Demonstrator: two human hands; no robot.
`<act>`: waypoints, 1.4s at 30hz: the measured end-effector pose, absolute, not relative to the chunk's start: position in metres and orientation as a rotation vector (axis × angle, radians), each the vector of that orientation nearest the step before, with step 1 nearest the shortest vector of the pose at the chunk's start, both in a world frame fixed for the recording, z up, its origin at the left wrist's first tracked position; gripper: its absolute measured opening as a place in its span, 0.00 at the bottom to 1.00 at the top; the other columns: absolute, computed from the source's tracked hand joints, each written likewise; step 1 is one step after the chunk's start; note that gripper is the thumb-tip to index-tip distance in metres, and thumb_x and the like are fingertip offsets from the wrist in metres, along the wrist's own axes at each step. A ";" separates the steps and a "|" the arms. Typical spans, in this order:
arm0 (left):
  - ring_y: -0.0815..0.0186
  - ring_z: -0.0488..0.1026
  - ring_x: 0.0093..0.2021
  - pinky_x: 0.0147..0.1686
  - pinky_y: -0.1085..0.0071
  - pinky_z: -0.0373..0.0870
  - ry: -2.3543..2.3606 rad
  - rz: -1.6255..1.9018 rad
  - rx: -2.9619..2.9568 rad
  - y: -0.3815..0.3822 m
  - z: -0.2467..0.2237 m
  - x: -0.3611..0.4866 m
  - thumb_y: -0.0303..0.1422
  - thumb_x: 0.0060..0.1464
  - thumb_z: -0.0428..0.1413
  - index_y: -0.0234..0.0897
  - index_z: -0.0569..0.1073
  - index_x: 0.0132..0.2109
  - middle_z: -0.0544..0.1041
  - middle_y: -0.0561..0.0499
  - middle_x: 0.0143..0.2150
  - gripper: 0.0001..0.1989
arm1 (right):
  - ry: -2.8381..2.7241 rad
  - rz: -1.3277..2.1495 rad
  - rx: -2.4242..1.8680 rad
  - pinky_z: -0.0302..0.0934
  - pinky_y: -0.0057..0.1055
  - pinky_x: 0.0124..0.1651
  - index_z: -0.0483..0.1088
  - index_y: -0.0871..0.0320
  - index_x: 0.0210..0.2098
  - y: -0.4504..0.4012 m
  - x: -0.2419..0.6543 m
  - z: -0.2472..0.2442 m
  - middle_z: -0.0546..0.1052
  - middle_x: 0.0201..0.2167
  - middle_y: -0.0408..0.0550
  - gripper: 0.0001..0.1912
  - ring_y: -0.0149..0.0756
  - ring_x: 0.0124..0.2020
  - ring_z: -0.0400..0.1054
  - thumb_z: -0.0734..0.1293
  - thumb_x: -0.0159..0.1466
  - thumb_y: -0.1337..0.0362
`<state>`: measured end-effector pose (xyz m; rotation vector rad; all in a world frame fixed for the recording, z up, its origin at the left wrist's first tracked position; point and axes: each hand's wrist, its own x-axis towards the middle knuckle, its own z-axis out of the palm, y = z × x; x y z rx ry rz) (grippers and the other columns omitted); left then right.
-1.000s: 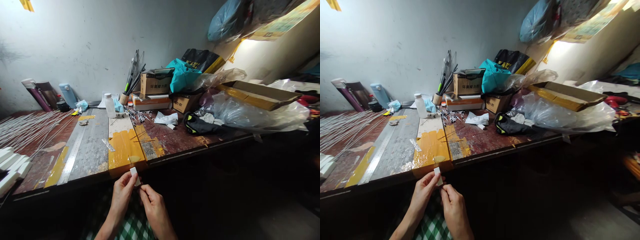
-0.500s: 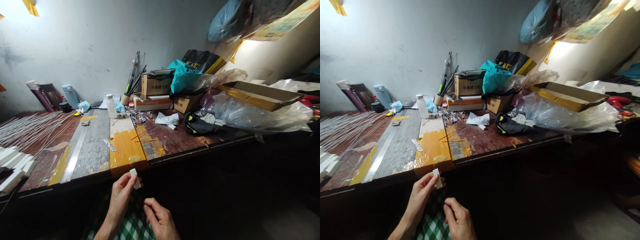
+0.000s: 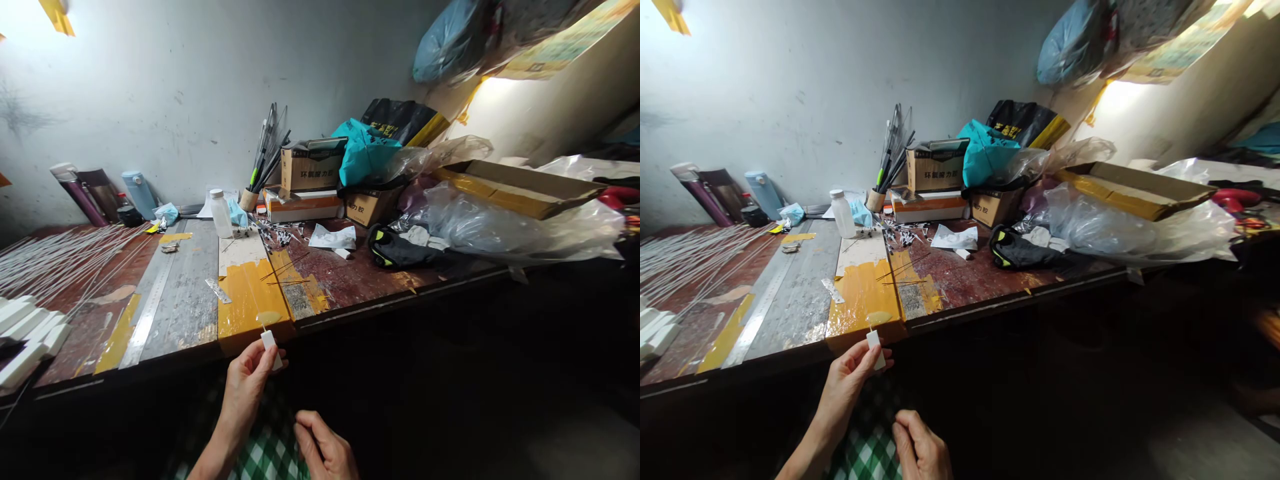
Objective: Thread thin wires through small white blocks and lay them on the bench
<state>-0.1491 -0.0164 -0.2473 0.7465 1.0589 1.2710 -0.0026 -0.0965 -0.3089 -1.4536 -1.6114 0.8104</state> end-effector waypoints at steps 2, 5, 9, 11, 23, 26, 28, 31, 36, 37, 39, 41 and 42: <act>0.58 0.77 0.36 0.40 0.67 0.72 1.055 1.267 0.758 -0.016 -0.250 -0.148 0.46 0.47 0.64 0.30 0.76 0.42 0.80 0.45 0.35 0.23 | -1.607 0.782 -1.429 0.57 0.22 0.24 0.71 0.54 0.34 -0.093 -0.005 -0.310 0.67 0.18 0.40 0.15 0.29 0.19 0.62 0.58 0.68 0.53; 0.58 0.77 0.36 0.40 0.67 0.72 1.041 1.262 0.767 -0.017 -0.256 -0.144 0.46 0.47 0.64 0.31 0.76 0.41 0.80 0.45 0.35 0.22 | -1.601 0.751 -1.375 0.58 0.22 0.25 0.72 0.55 0.36 -0.084 -0.008 -0.309 0.70 0.20 0.41 0.14 0.30 0.20 0.64 0.58 0.69 0.56; 0.60 0.75 0.35 0.35 0.72 0.70 1.050 1.208 0.821 -0.022 -0.267 -0.138 0.45 0.48 0.63 0.32 0.77 0.39 0.79 0.46 0.33 0.20 | -1.613 0.726 -1.328 0.61 0.22 0.28 0.72 0.56 0.39 -0.068 -0.012 -0.300 0.73 0.24 0.44 0.15 0.31 0.24 0.68 0.56 0.70 0.59; 0.61 0.75 0.35 0.35 0.73 0.69 1.074 1.220 0.832 -0.023 -0.271 -0.138 0.45 0.48 0.63 0.32 0.77 0.39 0.79 0.47 0.33 0.19 | -1.652 0.733 -1.311 0.61 0.23 0.28 0.72 0.57 0.39 -0.061 -0.015 -0.293 0.73 0.24 0.44 0.15 0.31 0.24 0.68 0.55 0.70 0.60; 0.60 0.74 0.36 0.36 0.71 0.69 1.115 1.276 0.789 -0.014 -0.263 -0.148 0.45 0.47 0.64 0.31 0.78 0.39 0.78 0.47 0.33 0.20 | -1.659 0.817 -1.348 0.61 0.24 0.34 0.70 0.57 0.35 -0.046 -0.028 -0.275 0.74 0.31 0.46 0.10 0.33 0.31 0.69 0.57 0.67 0.65; 0.61 0.74 0.35 0.33 0.73 0.68 1.125 1.248 0.787 -0.018 -0.260 -0.150 0.45 0.47 0.63 0.31 0.78 0.38 0.78 0.47 0.31 0.19 | -1.643 1.043 -1.352 0.57 0.22 0.29 0.70 0.58 0.33 -0.046 -0.024 -0.272 0.70 0.24 0.42 0.15 0.30 0.25 0.65 0.56 0.69 0.60; 0.61 0.74 0.34 0.31 0.74 0.67 1.137 1.228 0.784 -0.019 -0.259 -0.150 0.45 0.47 0.64 0.31 0.77 0.37 0.78 0.47 0.30 0.20 | -1.640 1.155 -1.349 0.54 0.22 0.26 0.70 0.58 0.32 -0.046 -0.022 -0.272 0.67 0.21 0.40 0.17 0.29 0.23 0.62 0.55 0.69 0.58; 0.61 0.74 0.35 0.34 0.74 0.68 1.118 1.242 0.784 -0.019 -0.260 -0.151 0.45 0.47 0.64 0.32 0.77 0.37 0.78 0.48 0.31 0.19 | -1.650 1.112 -1.365 0.54 0.23 0.27 0.69 0.58 0.34 -0.048 -0.022 -0.271 0.69 0.24 0.41 0.13 0.30 0.25 0.63 0.57 0.69 0.59; 0.61 0.75 0.35 0.36 0.72 0.68 1.066 1.218 0.814 -0.024 -0.259 -0.153 0.44 0.51 0.62 0.32 0.77 0.40 0.79 0.47 0.34 0.18 | -1.708 1.022 -1.355 0.55 0.23 0.29 0.69 0.56 0.34 -0.055 -0.019 -0.270 0.68 0.25 0.41 0.11 0.30 0.26 0.62 0.57 0.68 0.61; 0.60 0.75 0.36 0.37 0.71 0.69 1.064 1.218 0.804 -0.025 -0.258 -0.154 0.44 0.51 0.62 0.32 0.77 0.41 0.79 0.46 0.35 0.19 | -1.715 1.036 -1.355 0.55 0.23 0.29 0.69 0.56 0.34 -0.057 -0.016 -0.270 0.68 0.24 0.40 0.12 0.30 0.26 0.62 0.57 0.68 0.61; 0.58 0.76 0.38 0.39 0.69 0.69 1.072 1.226 0.780 -0.027 -0.254 -0.156 0.44 0.52 0.61 0.32 0.76 0.44 0.80 0.45 0.36 0.20 | -1.728 1.065 -1.367 0.56 0.22 0.29 0.69 0.56 0.34 -0.063 -0.009 -0.270 0.67 0.24 0.40 0.11 0.29 0.26 0.62 0.58 0.68 0.60; 0.57 0.76 0.39 0.39 0.70 0.69 1.087 1.236 0.771 -0.028 -0.249 -0.156 0.44 0.52 0.61 0.32 0.76 0.45 0.80 0.45 0.37 0.20 | -1.741 1.090 -1.375 0.56 0.22 0.30 0.69 0.56 0.34 -0.070 -0.002 -0.271 0.66 0.24 0.39 0.11 0.29 0.25 0.62 0.58 0.68 0.60; 0.57 0.77 0.39 0.39 0.70 0.69 1.089 1.240 0.770 -0.028 -0.246 -0.156 0.44 0.52 0.61 0.32 0.76 0.45 0.80 0.45 0.37 0.21 | -1.748 1.098 -1.375 0.57 0.22 0.30 0.69 0.56 0.34 -0.073 0.002 -0.272 0.66 0.24 0.39 0.11 0.29 0.25 0.63 0.58 0.68 0.59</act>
